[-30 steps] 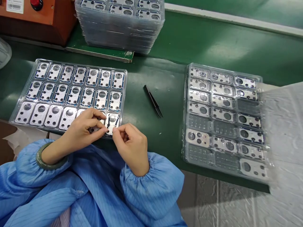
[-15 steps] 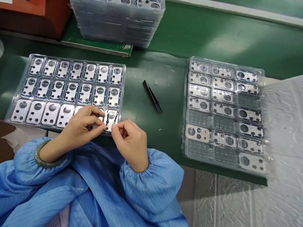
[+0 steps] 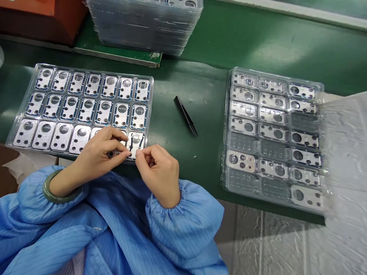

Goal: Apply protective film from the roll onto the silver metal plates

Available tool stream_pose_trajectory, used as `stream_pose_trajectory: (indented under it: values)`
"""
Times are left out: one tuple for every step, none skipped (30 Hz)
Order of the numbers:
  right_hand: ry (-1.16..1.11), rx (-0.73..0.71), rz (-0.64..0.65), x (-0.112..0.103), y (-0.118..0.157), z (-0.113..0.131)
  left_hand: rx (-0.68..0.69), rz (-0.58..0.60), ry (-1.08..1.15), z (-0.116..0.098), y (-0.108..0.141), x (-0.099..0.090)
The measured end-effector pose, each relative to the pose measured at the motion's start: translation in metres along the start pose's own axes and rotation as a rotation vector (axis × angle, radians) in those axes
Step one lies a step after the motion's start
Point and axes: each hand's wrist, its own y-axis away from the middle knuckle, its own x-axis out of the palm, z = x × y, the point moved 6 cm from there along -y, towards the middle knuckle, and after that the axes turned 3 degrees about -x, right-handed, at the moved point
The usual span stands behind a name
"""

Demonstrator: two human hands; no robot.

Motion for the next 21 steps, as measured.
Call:
stream_pose_trajectory:
  values:
    - [0.003,-0.002,-0.001,0.0002,0.0001,0.0000,0.004,0.003,-0.003,-0.0002,-0.0001,0.0001]
    - [0.006,-0.006,-0.003,0.0003,0.0003,0.0000,0.007,0.005,-0.006,-0.0004,-0.0003,0.0001]
    - [0.008,-0.012,-0.005,0.0005,0.0004,0.0001,0.010,0.007,-0.010,-0.0005,-0.0004,0.0000]
    - [0.010,-0.020,-0.008,0.0005,0.0006,0.0002,0.013,0.009,-0.015,-0.0008,-0.0006,-0.0001]
    - [0.012,-0.029,-0.010,0.0005,0.0007,0.0004,0.018,0.010,-0.019,-0.0011,-0.0006,-0.0003]
    - [0.014,-0.038,-0.011,0.0004,0.0008,0.0006,0.022,0.013,-0.024,-0.0013,-0.0006,-0.0003]
    - [0.018,-0.045,-0.010,0.0003,0.0008,0.0008,0.024,0.017,-0.028,-0.0013,-0.0005,-0.0003]
    - [0.024,-0.052,-0.005,0.0001,0.0007,0.0010,0.025,0.023,-0.031,-0.0012,-0.0004,-0.0001]
    - [0.031,-0.060,0.004,-0.0001,0.0005,0.0012,0.024,0.031,-0.034,-0.0011,-0.0002,0.0002]
    - [0.036,-0.068,0.017,-0.0003,0.0002,0.0013,0.023,0.039,-0.036,-0.0009,0.0000,0.0005]
    - [0.038,-0.075,0.033,-0.0006,-0.0002,0.0014,0.021,0.046,-0.039,-0.0007,0.0002,0.0008]
    - [0.038,-0.081,0.052,-0.0010,-0.0007,0.0012,0.021,0.052,-0.041,-0.0006,0.0003,0.0011]
    - [0.035,-0.087,0.072,-0.0016,-0.0013,0.0008,0.020,0.057,-0.044,-0.0006,0.0004,0.0012]
    - [0.030,-0.090,0.092,-0.0022,-0.0019,0.0002,0.019,0.063,-0.046,-0.0006,0.0003,0.0014]
    - [0.025,-0.092,0.113,-0.0028,-0.0027,-0.0006,0.016,0.067,-0.046,-0.0005,0.0001,0.0014]
    - [0.021,-0.094,0.135,-0.0034,-0.0034,-0.0014,0.012,0.072,-0.046,-0.0003,-0.0003,0.0014]
    - [0.016,-0.096,0.159,-0.0037,-0.0041,-0.0022,0.007,0.078,-0.045,-0.0001,-0.0006,0.0012]
    - [0.012,-0.099,0.184,-0.0038,-0.0047,-0.0029,0.004,0.084,-0.045,0.0000,-0.0010,0.0011]
    - [0.009,-0.100,0.208,-0.0038,-0.0053,-0.0036,0.002,0.091,-0.045,0.0001,-0.0012,0.0010]
    - [0.008,-0.100,0.230,-0.0037,-0.0057,-0.0043,0.002,0.097,-0.045,0.0002,-0.0014,0.0010]
    - [0.010,-0.100,0.246,-0.0036,-0.0061,-0.0049,0.001,0.101,-0.046,0.0003,-0.0014,0.0009]
